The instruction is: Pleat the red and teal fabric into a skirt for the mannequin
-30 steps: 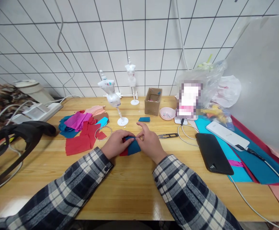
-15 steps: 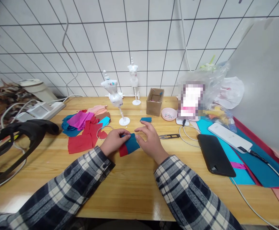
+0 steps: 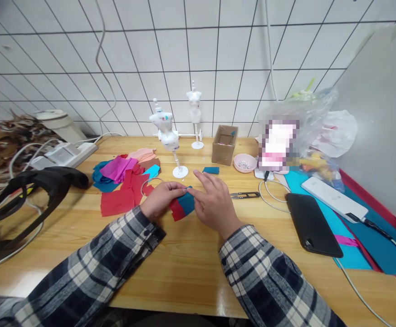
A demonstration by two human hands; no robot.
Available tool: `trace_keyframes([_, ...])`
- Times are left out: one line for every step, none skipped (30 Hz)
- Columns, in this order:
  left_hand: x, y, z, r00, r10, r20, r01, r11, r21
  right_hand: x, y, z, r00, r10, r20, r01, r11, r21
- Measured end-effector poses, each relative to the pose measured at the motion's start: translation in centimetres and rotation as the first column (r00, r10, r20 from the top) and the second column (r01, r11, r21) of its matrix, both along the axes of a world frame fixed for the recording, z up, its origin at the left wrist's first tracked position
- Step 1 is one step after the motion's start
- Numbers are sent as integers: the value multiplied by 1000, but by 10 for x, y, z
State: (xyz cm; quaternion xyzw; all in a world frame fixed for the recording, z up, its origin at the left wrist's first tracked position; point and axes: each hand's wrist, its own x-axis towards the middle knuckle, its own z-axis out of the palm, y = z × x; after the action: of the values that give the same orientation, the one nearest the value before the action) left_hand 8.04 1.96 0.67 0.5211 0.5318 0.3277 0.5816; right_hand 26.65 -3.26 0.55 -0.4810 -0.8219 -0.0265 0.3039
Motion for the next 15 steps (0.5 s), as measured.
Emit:
trace_keyframes([0, 0, 0, 1000, 5, 14, -5, 1000, -3, 0, 0, 0, 1000, -1, 4, 1, 1000, -2])
trace_keyframes([0, 0, 0, 1000, 7, 29, -7, 1000, -5, 0, 0, 1, 1000, -2, 7, 2, 1000, -5])
trace_keyframes([0, 0, 0, 999, 6, 45, -5, 1000, -7, 0, 0, 1, 1000, -4, 12, 4, 1000, -9])
trace_keyframes([0, -1, -1, 998, 2, 60, -2, 1000, -9, 1, 0, 1, 1000, -5, 19, 5, 1000, -14])
trace_keyframes([-1, -1, -1, 997, -1, 76, 1, 1000, -11, 1, 0, 0, 1000, -6, 27, 6, 1000, -19])
trace_keyframes([-1, -1, -2, 996, -5, 88, 5, 1000, -10, 1, 0, 0, 999, -5, 34, 6, 1000, -23])
trace_keyframes([-1, -1, -2, 995, -9, 99, 10, 1000, -9, 1, 0, 0, 999, -3, 37, 4, 1000, -27])
trace_keyframes([-2, -1, -2, 994, -10, 111, 11, 1000, -6, 1, 0, -1, 999, -1, 39, 2, 1000, -31])
trace_keyframes([-2, -1, -2, 992, -12, 128, 13, 1000, -5, 1, 1, -1, 999, 1, 39, 0, 999, -36])
trace_keyframes([-2, -1, -2, 989, -14, 145, 15, 1000, -6, 2, 1, -1, 999, 1, 39, 1, 999, -40])
trace_keyframes([-2, -1, -2, 987, -15, 159, 16, 1000, -6, 2, 1, -1, 999, 0, 43, 2, 999, -43])
trace_keyframes([-2, -1, -2, 986, -12, 168, 13, 1000, -6, 2, 1, -2, 999, 0, 49, 3, 999, -45])
trace_keyframes([-2, -1, -1, 985, -6, 172, 6, 1000, -5, 1, 1, -2, 998, 0, 57, 3, 999, -44])
trace_keyframes([-2, -1, 0, 986, 2, 168, -2, 1000, -1, 1, 1, -2, 998, 1, 66, 2, 999, -42])
trace_keyframes([-1, -1, 0, 987, 8, 158, -9, 1000, 4, 1, 1, -2, 997, 3, 73, 0, 999, -40])
